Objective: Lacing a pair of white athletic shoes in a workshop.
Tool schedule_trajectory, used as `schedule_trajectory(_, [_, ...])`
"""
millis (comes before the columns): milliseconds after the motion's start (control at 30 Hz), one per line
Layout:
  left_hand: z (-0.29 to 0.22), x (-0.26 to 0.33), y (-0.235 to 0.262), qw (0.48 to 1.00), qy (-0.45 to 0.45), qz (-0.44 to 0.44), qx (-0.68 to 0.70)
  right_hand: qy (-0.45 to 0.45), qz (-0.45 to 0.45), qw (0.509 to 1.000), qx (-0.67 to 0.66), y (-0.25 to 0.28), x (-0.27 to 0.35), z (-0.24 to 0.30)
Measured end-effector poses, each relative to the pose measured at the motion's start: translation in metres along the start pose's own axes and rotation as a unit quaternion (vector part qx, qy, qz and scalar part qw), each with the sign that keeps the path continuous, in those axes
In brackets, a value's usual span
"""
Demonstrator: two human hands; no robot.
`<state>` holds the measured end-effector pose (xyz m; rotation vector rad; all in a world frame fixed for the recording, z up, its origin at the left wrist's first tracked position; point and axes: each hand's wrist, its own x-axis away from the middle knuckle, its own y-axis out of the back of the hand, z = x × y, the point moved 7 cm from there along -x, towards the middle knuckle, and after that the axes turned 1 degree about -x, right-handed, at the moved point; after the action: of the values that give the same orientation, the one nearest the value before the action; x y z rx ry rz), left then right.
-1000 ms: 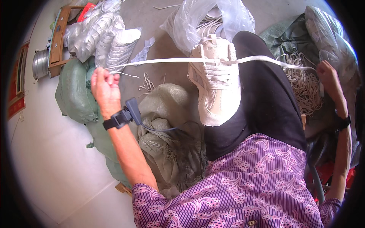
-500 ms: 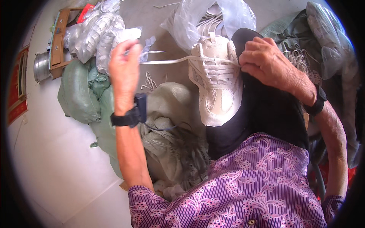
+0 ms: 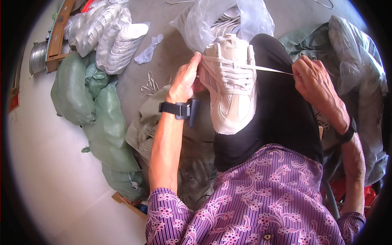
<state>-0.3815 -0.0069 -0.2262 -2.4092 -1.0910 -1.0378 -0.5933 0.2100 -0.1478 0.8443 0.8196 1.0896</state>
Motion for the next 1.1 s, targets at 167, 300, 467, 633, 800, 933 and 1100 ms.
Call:
schedule_trajectory(167, [0.007,-0.022,0.004,0.994,-0.029,-0.043,0.100,-0.052,0.004,0.996,-0.067,0.002,0.028,-0.024])
schedule_trajectory(300, [0.000,-0.030,0.010,0.990,-0.083,-0.085,0.075,-0.095,0.041,0.994,-0.026,0.000,0.072,-0.059])
schedule_trajectory(467, [-0.014,-0.021,0.012,0.977,-0.134,-0.154,0.064,-0.206,-0.012,0.978,0.028,0.010,0.140,-0.131])
schedule_trajectory(633, [-0.033,0.000,0.017,0.933,-0.163,-0.031,0.319,-0.372,-0.043,0.927,-0.037,0.005,0.222,-0.199])
schedule_trajectory(800, [-0.055,0.037,0.018,0.840,-0.234,0.163,0.461,-0.541,-0.146,0.706,-0.433,-0.018,0.280,-0.232])
schedule_trajectory(933, [-0.056,0.055,0.040,0.815,-0.264,0.141,0.497,-0.525,-0.313,0.604,-0.511,-0.012,0.269,-0.233])
schedule_trajectory(1100, [-0.048,0.064,0.062,0.821,-0.267,0.088,0.497,-0.379,-0.142,0.805,-0.435,0.003,0.156,-0.176])
